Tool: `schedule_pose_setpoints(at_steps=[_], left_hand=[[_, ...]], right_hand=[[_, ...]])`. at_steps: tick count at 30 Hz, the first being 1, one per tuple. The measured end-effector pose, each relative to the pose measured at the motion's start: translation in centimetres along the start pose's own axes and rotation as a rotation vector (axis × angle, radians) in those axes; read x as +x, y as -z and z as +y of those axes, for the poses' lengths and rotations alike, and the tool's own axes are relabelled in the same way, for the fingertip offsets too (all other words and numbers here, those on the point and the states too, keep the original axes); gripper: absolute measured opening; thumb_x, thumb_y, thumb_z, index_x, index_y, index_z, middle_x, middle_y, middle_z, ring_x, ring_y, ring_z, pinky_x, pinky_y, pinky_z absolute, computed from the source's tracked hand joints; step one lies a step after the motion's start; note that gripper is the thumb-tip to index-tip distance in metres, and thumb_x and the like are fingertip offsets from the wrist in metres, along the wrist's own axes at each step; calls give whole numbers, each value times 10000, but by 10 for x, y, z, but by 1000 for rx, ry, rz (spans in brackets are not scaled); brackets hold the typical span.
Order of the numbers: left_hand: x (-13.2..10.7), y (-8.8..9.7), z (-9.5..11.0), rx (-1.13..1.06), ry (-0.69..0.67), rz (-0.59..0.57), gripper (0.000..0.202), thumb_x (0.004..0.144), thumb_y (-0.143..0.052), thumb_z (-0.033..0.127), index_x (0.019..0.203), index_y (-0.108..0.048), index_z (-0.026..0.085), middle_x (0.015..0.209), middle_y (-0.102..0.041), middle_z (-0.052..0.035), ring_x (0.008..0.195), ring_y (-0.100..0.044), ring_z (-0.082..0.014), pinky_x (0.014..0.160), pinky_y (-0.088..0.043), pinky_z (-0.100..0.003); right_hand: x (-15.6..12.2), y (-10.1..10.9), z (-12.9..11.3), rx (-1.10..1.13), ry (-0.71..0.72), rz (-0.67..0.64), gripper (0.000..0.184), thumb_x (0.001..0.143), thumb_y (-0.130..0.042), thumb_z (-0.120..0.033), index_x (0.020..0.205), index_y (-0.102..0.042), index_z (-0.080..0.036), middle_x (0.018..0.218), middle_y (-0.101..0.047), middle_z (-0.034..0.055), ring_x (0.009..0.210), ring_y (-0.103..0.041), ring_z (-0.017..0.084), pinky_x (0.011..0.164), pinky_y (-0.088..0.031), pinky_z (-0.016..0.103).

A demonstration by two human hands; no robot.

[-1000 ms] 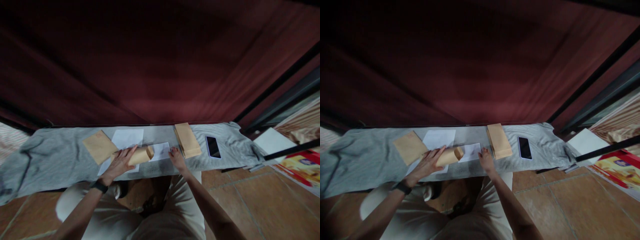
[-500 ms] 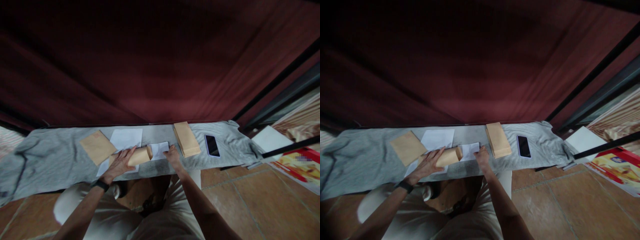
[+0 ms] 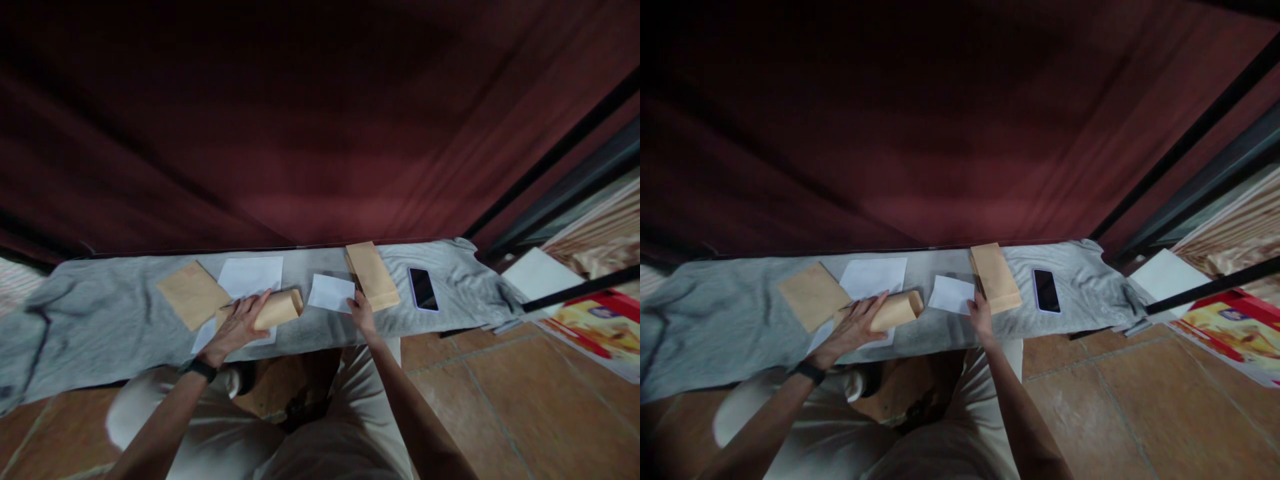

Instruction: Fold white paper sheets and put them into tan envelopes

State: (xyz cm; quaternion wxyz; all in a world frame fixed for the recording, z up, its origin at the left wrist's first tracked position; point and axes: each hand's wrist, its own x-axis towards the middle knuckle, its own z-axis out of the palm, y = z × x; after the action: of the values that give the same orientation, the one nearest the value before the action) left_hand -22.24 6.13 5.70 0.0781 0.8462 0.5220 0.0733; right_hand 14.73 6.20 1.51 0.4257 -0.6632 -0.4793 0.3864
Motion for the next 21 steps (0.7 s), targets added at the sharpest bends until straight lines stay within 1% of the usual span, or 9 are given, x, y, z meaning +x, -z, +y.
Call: schedule_pose_setpoints(at_steps=[2, 4, 7, 10, 13, 14, 16, 19, 21], left_hand=[[2, -1, 0, 6, -8, 8, 1075, 734, -736, 386, 1590, -97, 264, 1362, -521, -128, 1298, -463, -332, 1117, -310, -482], [3, -2, 1, 11, -6, 13, 1062, 736, -732, 389, 1588, -110, 264, 1362, -525, -129, 1295, -469, -333, 1124, -300, -493], [5, -2, 3, 18, 8, 7, 1056, 744, -726, 395, 1588, -103, 271, 1385, -512, -133, 1315, -456, -338, 1149, -251, -534], [6, -1, 7, 33, 9, 0, 1047, 749, -723, 394, 1587, -106, 276, 1402, -499, -134, 1335, -441, -337, 1167, -210, -556], [6, 0, 9, 47, -13, -3, 1032, 746, -725, 408, 1585, -140, 266, 1399, -503, -141, 1333, -447, -337, 1170, -206, -559], [7, 0, 9, 52, -20, -1, 1027, 746, -724, 414, 1584, -150, 260, 1396, -507, -146, 1332, -449, -338, 1169, -207, -560], [7, 0, 9, 64, -30, 3, 1020, 747, -722, 422, 1582, -162, 252, 1396, -511, -151, 1330, -452, -340, 1168, -209, -560], [8, 0, 10, 72, -35, -4, 1016, 750, -717, 429, 1581, -160, 253, 1397, -515, -148, 1324, -458, -339, 1171, -198, -564], [10, 0, 11, 73, -32, -11, 1022, 747, -717, 436, 1581, -156, 251, 1401, -511, -147, 1325, -456, -340, 1175, -178, -570]], right_hand=[[-3, 3, 1, 129, -5, 11, 342, 841, -488, -371, 1087, -618, -174, 959, -682, 69, 794, -647, 208, 575, -569, 279], [-5, 3, 0, 200, -17, 6, 379, 841, -497, -426, 1080, -637, -167, 968, -691, 77, 813, -655, 220, 564, -574, 283], [-8, 1, -4, 132, -20, -50, 345, 853, -509, -453, 943, -689, -173, 852, -701, 62, 755, -659, 219, 566, -577, 292], [-10, 0, -7, 65, 0, -96, 248, 837, -574, -396, 780, -703, -193, 758, -701, 41, 741, -659, 221, 624, -581, 308], [-9, 2, -9, 3, 26, -135, 144, 813, -610, -279, 737, -713, -213, 784, -723, 25, 819, -668, 223, 721, -572, 307], [-8, 3, -9, -16, 30, -150, 132, 807, -611, -245, 733, -716, -215, 786, -725, 21, 824, -669, 220, 729, -566, 300], [-6, 5, -8, -50, 24, -182, 139, 800, -606, -201, 713, -714, -211, 756, -718, 18, 771, -670, 207, 675, -557, 274], [-4, 7, -7, -79, -5, -230, 161, 806, -594, -177, 681, -694, -196, 678, -681, 17, 621, -647, 180, 526, -514, 236], [-3, 7, -8, -84, -20, -260, 169, 810, -592, -166, 665, -677, -186, 634, -648, 9, 552, -620, 157, 480, -488, 218]])
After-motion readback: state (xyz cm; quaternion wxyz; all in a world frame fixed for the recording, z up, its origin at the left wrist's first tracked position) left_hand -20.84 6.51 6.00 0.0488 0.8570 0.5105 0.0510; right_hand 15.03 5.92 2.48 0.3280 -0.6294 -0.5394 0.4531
